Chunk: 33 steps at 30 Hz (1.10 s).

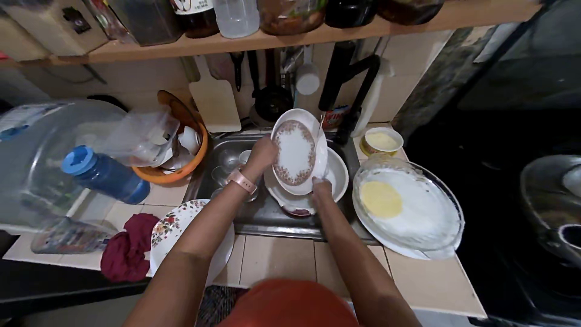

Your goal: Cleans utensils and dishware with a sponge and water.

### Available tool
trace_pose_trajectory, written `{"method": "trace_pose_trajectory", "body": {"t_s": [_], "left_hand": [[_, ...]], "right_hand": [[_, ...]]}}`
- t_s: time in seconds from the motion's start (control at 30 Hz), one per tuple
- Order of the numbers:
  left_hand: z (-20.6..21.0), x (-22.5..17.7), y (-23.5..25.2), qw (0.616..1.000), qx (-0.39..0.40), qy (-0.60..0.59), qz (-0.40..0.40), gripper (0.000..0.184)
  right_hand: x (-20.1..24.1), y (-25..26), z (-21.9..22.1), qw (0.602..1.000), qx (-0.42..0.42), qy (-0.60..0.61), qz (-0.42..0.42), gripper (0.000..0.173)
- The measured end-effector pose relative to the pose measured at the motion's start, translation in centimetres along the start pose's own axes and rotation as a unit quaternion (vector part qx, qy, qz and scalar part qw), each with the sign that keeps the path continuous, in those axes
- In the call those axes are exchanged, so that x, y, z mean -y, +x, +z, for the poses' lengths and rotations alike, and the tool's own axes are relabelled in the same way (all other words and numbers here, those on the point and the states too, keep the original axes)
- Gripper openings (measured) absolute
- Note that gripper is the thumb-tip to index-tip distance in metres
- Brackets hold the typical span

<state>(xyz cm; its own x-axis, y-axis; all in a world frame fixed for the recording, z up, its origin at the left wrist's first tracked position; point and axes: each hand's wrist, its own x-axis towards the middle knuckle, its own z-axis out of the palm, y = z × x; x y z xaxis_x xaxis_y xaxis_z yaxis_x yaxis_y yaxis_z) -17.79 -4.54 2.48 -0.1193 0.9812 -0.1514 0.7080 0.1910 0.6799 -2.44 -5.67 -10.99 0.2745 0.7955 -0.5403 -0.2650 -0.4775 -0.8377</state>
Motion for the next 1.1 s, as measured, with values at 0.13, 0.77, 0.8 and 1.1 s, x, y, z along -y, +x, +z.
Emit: {"method": "trace_pose_trajectory", "body": {"t_s": [0.13, 0.77, 0.8, 1.1], "left_hand": [[-0.8, -3.5, -2.3, 0.988, -0.025, 0.147, 0.045, 0.034], [-3.9, 16.7, -3.5, 0.883, -0.14, -0.368, -0.257, 0.036], [-3.5, 16.6, -3.8, 0.866, -0.146, -0.392, -0.275, 0.033], [-1.6, 17.2, -3.2, 0.784, -0.201, -0.502, -0.305, 0.033]], "right_hand": [[0.3, 1.2, 1.8, 0.997, 0.066, -0.03, 0.011, 0.033], [1.5, 10.0, 1.9, 0.813, 0.127, -0.533, -0.197, 0.046], [0.9, 10.1, 1.8, 0.79, 0.122, -0.575, -0.173, 0.052], [-1.8, 7.7, 3.0, 0.594, 0.269, -0.75, -0.11, 0.059]]}}
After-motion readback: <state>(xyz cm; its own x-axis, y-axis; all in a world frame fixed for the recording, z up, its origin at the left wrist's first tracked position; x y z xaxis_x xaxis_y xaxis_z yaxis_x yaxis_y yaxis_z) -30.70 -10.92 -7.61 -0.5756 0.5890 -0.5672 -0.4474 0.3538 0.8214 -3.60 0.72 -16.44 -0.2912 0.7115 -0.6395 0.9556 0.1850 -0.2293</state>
